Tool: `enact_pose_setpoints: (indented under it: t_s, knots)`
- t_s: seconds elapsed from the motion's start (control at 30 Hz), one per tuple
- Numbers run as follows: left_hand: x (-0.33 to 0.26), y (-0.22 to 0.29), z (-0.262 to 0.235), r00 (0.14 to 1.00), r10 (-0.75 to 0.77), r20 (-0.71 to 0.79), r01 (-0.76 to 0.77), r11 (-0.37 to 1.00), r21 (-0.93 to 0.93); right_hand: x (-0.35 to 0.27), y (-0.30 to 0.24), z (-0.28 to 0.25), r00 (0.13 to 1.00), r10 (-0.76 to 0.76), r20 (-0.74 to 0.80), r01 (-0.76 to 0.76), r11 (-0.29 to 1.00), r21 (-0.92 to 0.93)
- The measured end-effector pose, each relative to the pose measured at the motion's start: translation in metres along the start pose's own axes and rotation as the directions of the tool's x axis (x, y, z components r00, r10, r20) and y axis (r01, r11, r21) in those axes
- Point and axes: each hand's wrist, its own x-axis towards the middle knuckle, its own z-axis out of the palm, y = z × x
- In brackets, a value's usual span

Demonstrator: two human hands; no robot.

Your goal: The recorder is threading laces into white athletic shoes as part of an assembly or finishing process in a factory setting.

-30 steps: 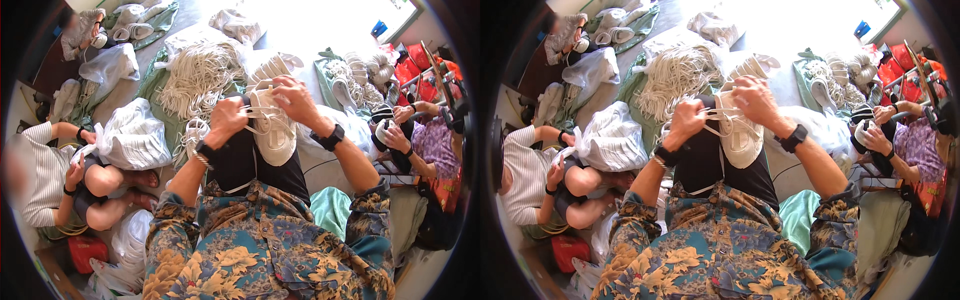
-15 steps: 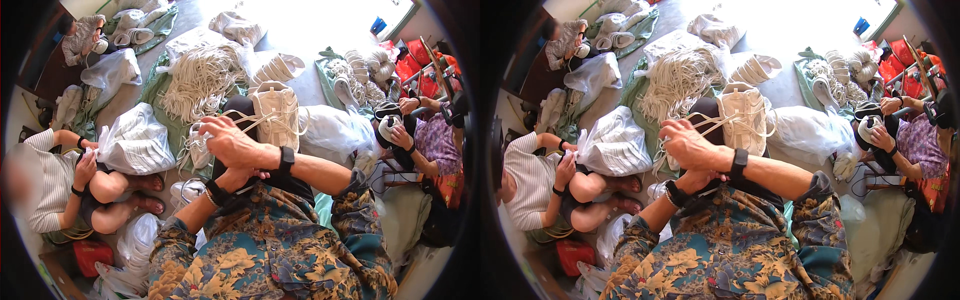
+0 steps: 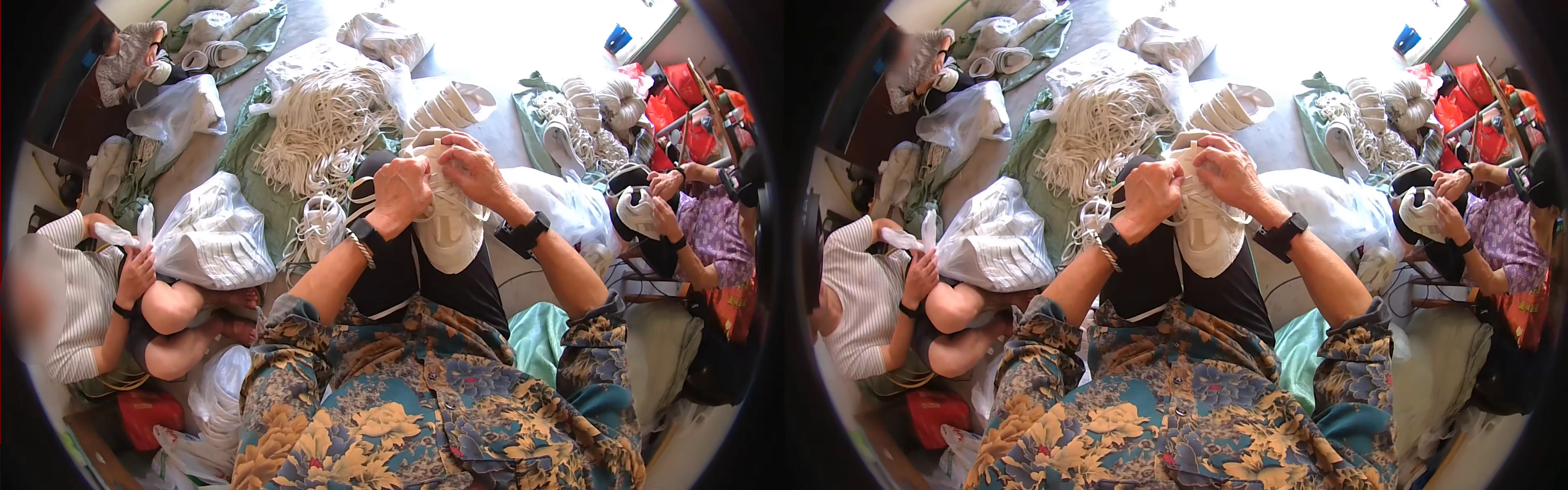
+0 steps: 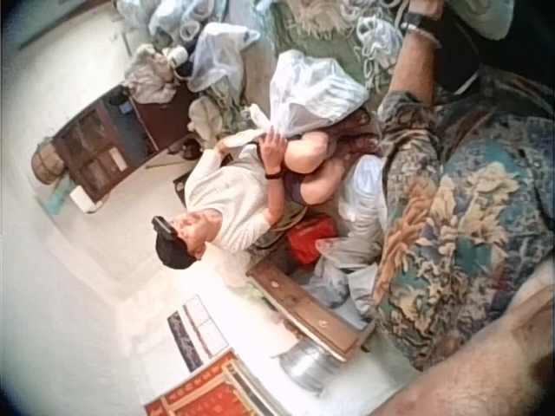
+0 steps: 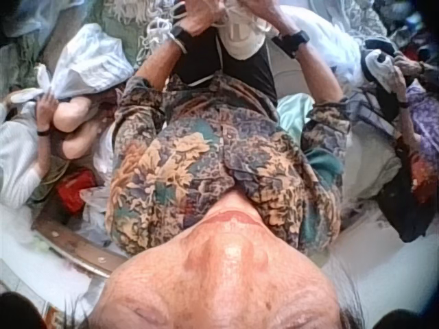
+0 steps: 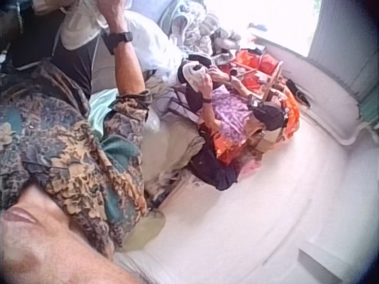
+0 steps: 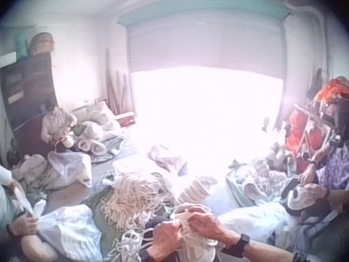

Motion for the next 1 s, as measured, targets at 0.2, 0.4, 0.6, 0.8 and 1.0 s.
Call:
enact_pose_setpoints:
  t_s: [0.2, 0.4, 0.6, 0.8, 1.0]
  knots:
    - [0.008, 0.01, -0.01, 0.98, 0.137, 0.148, -0.171, 0.952, 0.255, -0.004, 0.005, -0.005, 0.999, -0.045, 0.021, 0.045, 0.999, 0.012]
    - [0.021, 0.001, 0.002, 0.899, 0.413, 0.145, -0.437, 0.858, 0.27, -0.004, 0.002, 0.0, 0.998, -0.055, 0.009, 0.054, 0.998, 0.03]
    - [0.011, -0.009, 0.015, 0.969, 0.184, 0.167, -0.21, 0.965, 0.157, -0.004, 0.001, -0.006, 0.998, -0.035, 0.047, 0.035, 0.999, -0.004]
    - [0.022, 0.009, 0.013, 0.957, 0.186, 0.223, -0.239, 0.941, 0.239, -0.001, -0.002, -0.006, 0.996, -0.062, 0.057, 0.064, 0.997, -0.03]
    - [0.007, -0.001, 0.025, 0.991, 0.098, 0.092, -0.104, 0.993, 0.055, 0.001, -0.021, -0.02, 0.99, -0.024, 0.142, 0.042, 0.991, -0.129]
